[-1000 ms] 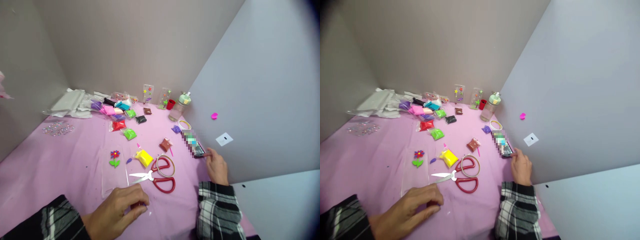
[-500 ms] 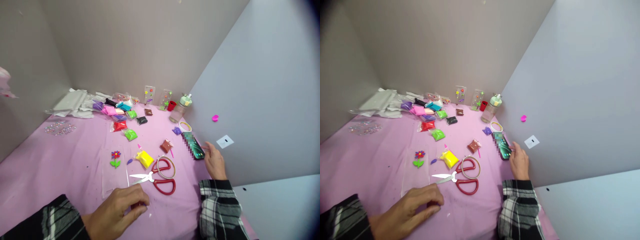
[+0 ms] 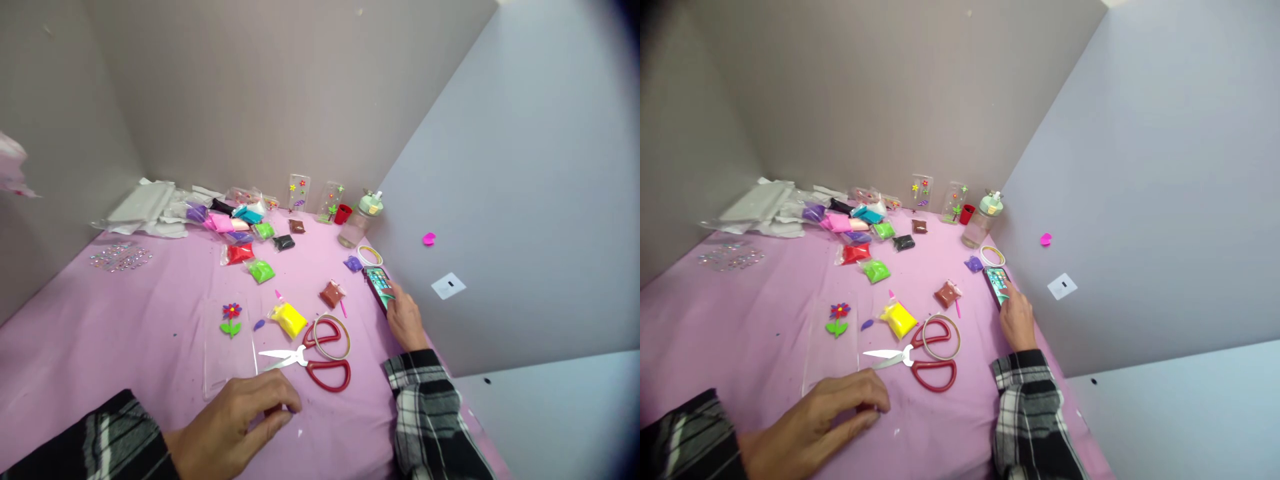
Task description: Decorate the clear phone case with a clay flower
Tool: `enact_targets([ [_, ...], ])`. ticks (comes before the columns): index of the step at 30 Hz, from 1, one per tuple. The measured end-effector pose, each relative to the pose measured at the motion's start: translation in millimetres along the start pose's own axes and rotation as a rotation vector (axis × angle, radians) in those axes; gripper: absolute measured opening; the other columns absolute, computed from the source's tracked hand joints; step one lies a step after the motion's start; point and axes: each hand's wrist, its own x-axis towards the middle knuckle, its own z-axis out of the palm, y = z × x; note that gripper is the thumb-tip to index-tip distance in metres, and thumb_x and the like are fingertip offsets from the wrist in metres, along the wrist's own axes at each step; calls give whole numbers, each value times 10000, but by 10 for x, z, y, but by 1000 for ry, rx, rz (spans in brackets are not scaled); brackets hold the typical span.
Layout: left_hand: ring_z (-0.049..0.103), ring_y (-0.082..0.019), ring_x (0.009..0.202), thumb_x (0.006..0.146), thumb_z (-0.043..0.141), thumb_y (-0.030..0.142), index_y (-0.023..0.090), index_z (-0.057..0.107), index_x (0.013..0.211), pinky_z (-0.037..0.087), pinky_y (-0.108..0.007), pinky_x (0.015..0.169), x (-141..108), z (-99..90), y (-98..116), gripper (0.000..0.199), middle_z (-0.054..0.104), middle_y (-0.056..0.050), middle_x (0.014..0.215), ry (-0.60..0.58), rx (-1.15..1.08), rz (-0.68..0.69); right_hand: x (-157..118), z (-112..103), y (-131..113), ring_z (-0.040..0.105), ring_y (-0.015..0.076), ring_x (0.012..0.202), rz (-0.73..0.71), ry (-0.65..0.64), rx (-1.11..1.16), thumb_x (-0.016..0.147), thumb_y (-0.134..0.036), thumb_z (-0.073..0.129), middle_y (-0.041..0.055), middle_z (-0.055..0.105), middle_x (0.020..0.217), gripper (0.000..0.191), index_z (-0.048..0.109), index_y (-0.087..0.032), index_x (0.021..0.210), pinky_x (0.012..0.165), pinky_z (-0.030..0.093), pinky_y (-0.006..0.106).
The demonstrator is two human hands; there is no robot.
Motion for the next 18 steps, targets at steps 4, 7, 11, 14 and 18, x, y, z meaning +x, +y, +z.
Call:
enact_targets([
  [4, 626, -158, 793, 963, 483, 141, 218, 617, 965, 459, -243, 714, 3, 2, -3, 156, 676, -34, 888, 11, -18, -10, 26, -116, -49, 654, 314, 983, 47, 89, 12, 862, -136, 378, 130, 738, 1136, 475, 538, -133, 1309, 883, 493, 483],
  [7, 613, -160, 780, 945, 502, 146, 216, 628, 937, 453, -247, 705, 13, 5, 4, 145, 671, -28, 871, 18, -57, -60, 43, -242, -129, 654, 312, 990, 74, 146, 33, 865, -139, 365, 135, 743, 1111, 455, 562, -136, 1275, 888, 492, 490],
  [11, 588, -152, 732, 884, 591, 171, 209, 635, 828, 442, -251, 682, 32, -12, 14, 81, 631, 3, 787, 64, -237, -247, 0, -484, -474, 656, 308, 1020, 91, 226, 76, 892, -180, 400, 126, 745, 1072, 405, 583, -156, 1252, 907, 493, 491],
  [14, 585, -142, 673, 857, 656, 248, 203, 636, 826, 442, -253, 652, 46, -58, -21, 58, 606, 23, 721, 170, -459, -370, -108, -681, -1027, 670, 268, 987, 22, 267, 284, 941, -222, 472, 88, 736, 1022, 305, 611, -201, 1211, 888, 514, 441],
  [18, 584, -135, 634, 834, 727, 343, 199, 629, 857, 449, -254, 624, 61, -166, -92, 176, 616, 23, 711, 310, -660, -386, -260, -815, -1905, 661, 218, 960, -319, -34, 650, 967, -137, 502, 71, 712, 1007, 233, 639, -225, 1134, 872, 529, 395],
])
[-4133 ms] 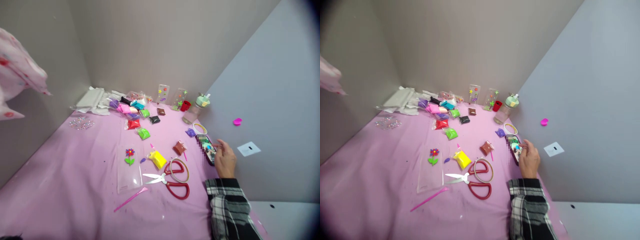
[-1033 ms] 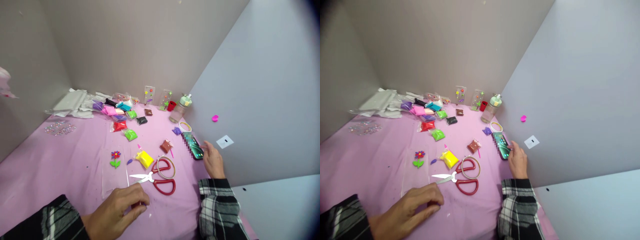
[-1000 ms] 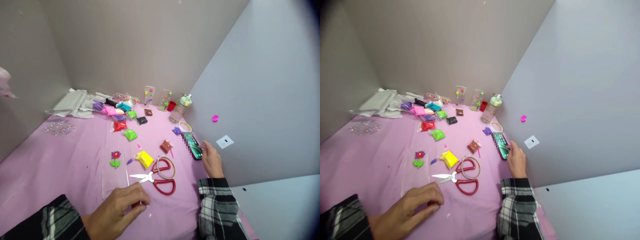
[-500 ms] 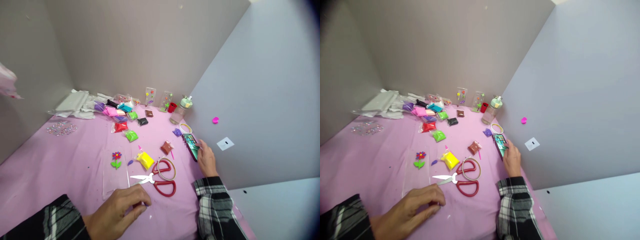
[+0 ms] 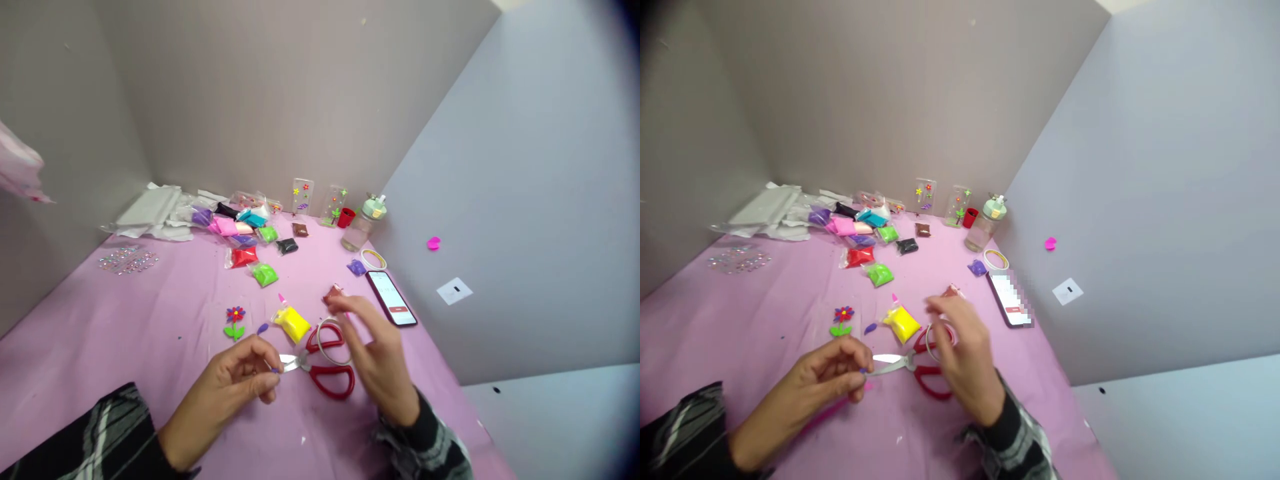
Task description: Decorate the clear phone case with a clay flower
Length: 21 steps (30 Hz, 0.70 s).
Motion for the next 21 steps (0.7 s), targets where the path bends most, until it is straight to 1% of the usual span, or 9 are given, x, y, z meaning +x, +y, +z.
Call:
enact_targets([
  [2, 565, -122, 621, 819, 759, 338, 198, 614, 830, 448, -246, 615, 23, -51, 39, 202, 597, 33, 708, 49, -55, 8, 67, 211, -258, 638, 205, 919, -137, -128, 97, 957, -92, 515, 62, 703, 981, 256, 637, -226, 1138, 827, 527, 376],
  [3, 564, -121, 631, 812, 770, 335, 200, 613, 837, 454, -245, 619, 32, -72, 65, 209, 594, 36, 721, 79, -79, 19, 97, 304, -340, 629, 206, 911, -188, -168, 117, 954, -78, 511, 66, 698, 975, 272, 627, -219, 1156, 820, 522, 378],
  [4, 562, -121, 640, 805, 780, 332, 203, 617, 854, 457, -242, 620, 40, -92, 93, 214, 590, 38, 732, 106, -94, 25, 122, 387, -393, 621, 207, 906, -239, -188, 124, 956, -82, 512, 70, 692, 968, 273, 620, -212, 1171, 821, 518, 381],
  [6, 562, -121, 657, 789, 797, 338, 211, 636, 919, 461, -236, 616, 55, -129, 150, 243, 596, 39, 767, 156, -121, 25, 154, 530, -422, 615, 208, 900, -281, -193, 132, 968, -96, 507, 75, 687, 959, 263, 611, -200, 1186, 829, 509, 385],
  [8, 547, -112, 646, 786, 799, 364, 206, 654, 916, 453, -223, 611, 67, -164, 195, 251, 592, 43, 753, 191, -135, 19, 154, 648, -386, 614, 208, 891, -274, -143, 150, 973, -102, 510, 78, 690, 951, 238, 613, -191, 1168, 826, 500, 385],
  [11, 502, -97, 599, 826, 754, 439, 182, 638, 771, 431, -203, 592, 76, -204, 229, 286, 558, 46, 660, 209, -178, 13, 98, 779, -303, 617, 200, 882, -224, -67, 211, 969, -87, 515, 71, 697, 952, 224, 617, -194, 1137, 795, 496, 363],
  [15, 451, -82, 517, 885, 658, 524, 163, 641, 734, 384, -186, 515, 81, -224, 229, 391, 512, 47, 572, 176, -306, -15, 8, 864, -256, 611, 194, 880, -164, -81, 259, 977, -105, 522, 60, 685, 940, 209, 618, -204, 1133, 790, 492, 356],
  [18, 474, -78, 534, 878, 692, 469, 158, 668, 777, 403, -188, 533, 93, -228, 224, 328, 546, 37, 632, 180, -332, -6, -16, 888, -253, 602, 198, 868, -157, -97, 260, 976, -116, 533, 57, 673, 927, 215, 607, -215, 1152, 774, 487, 361],
  [21, 540, -94, 638, 831, 766, 386, 164, 700, 866, 453, -208, 625, 105, -235, 221, 235, 607, 15, 757, 187, -340, 15, -16, 906, -249, 599, 202, 845, -157, -86, 260, 975, -119, 537, 54, 665, 908, 227, 594, -223, 1168, 747, 486, 359],
])
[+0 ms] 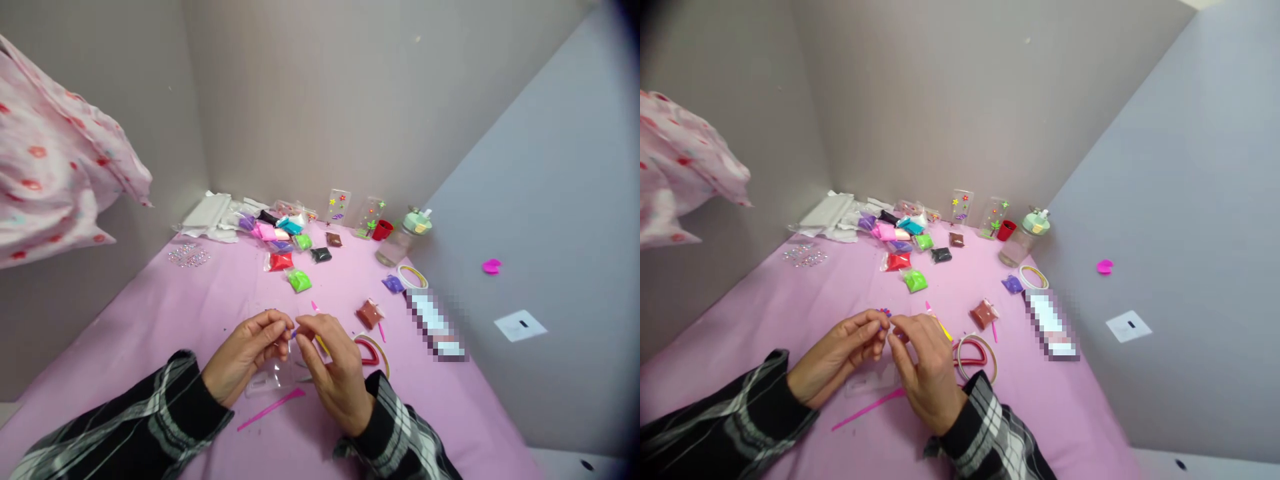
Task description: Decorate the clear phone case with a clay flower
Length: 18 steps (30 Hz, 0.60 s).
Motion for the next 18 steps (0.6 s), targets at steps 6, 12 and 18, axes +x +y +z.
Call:
enact_targets([
  [6, 580, -108, 705, 750, 842, 307, 185, 686, 937, 452, -234, 694, 12, -23, -10, 273, 647, 12, 831, -8, 12, 8, 0, 25, 8, 614, 208, 844, -4, 31, -4, 954, -110, 566, 54, 671, 908, 237, 604, -222, 1159, 733, 494, 351],
  [12, 499, -87, 594, 690, 881, 343, 170, 619, 764, 404, -218, 608, 0, -8, -9, 323, 577, 50, 683, -14, 38, 9, -18, 25, -4, 614, 205, 848, -20, 26, -19, 941, -110, 590, 54, 676, 918, 228, 607, -216, 1142, 744, 500, 349],
  [18, 412, -69, 507, 809, 748, 518, 164, 594, 727, 352, -194, 518, -19, 20, -4, 395, 493, 61, 586, -2, 28, -13, -29, 15, -10, 616, 211, 867, -23, 13, -25, 951, -131, 590, 61, 686, 941, 225, 605, -214, 1159, 789, 499, 374],
])
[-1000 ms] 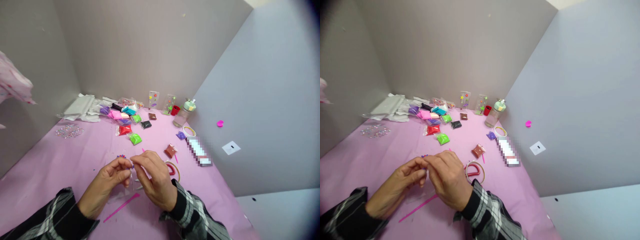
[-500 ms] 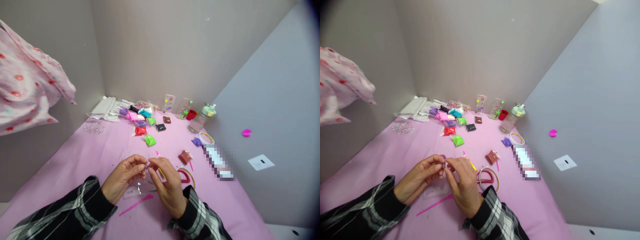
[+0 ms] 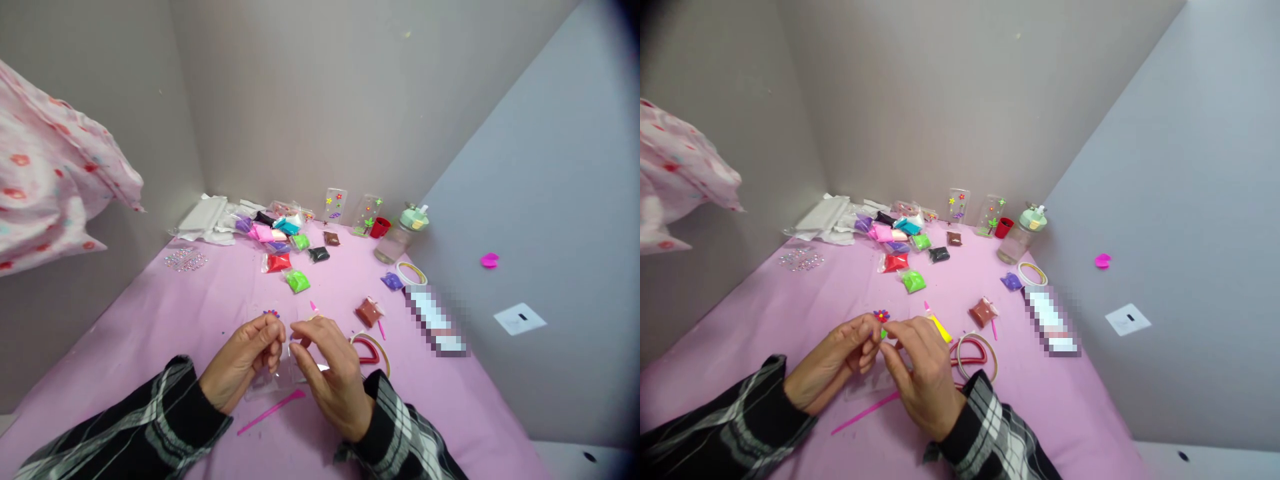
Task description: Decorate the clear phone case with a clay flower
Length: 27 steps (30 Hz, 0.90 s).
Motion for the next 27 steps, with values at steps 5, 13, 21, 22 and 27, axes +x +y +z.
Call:
enact_targets([
  [5, 389, -67, 470, 865, 666, 555, 163, 604, 732, 337, -188, 480, 6, -1, -11, 419, 455, 65, 544, -8, -17, -25, 10, -6, -2, 614, 210, 862, 7, -8, -3, 971, -141, 556, 65, 685, 933, 206, 605, -210, 1159, 763, 494, 367],
  [13, 504, -64, 568, 888, 710, 382, 161, 655, 878, 443, -179, 565, 1, 6, -3, 228, 572, 35, 709, -32, -53, -19, 5, -23, -12, 598, 208, 843, 19, -22, 16, 986, -114, 492, 62, 671, 920, 240, 607, -216, 1170, 746, 480, 366],
  [21, 576, -88, 667, 893, 711, 349, 159, 685, 952, 494, -201, 650, 9, -8, 7, 201, 630, -5, 826, -39, -67, -6, 11, -26, 12, 596, 202, 876, 15, 4, 40, 967, -78, 524, 57, 676, 948, 245, 601, -212, 1156, 786, 471, 366],
  [22, 558, -81, 632, 897, 705, 364, 157, 684, 925, 482, -193, 621, 10, -8, 7, 209, 620, 2, 784, -38, -67, -9, 9, -26, 16, 595, 203, 877, 12, 9, 32, 965, -74, 523, 59, 673, 948, 243, 599, -210, 1152, 788, 470, 367],
  [27, 487, -58, 553, 867, 731, 421, 153, 693, 816, 428, -160, 547, 7, -5, 8, 276, 562, 36, 663, -18, -53, 6, -5, -23, 11, 591, 201, 868, 1, 20, 14, 961, -71, 533, 60, 667, 937, 229, 600, -202, 1136, 787, 469, 364],
])
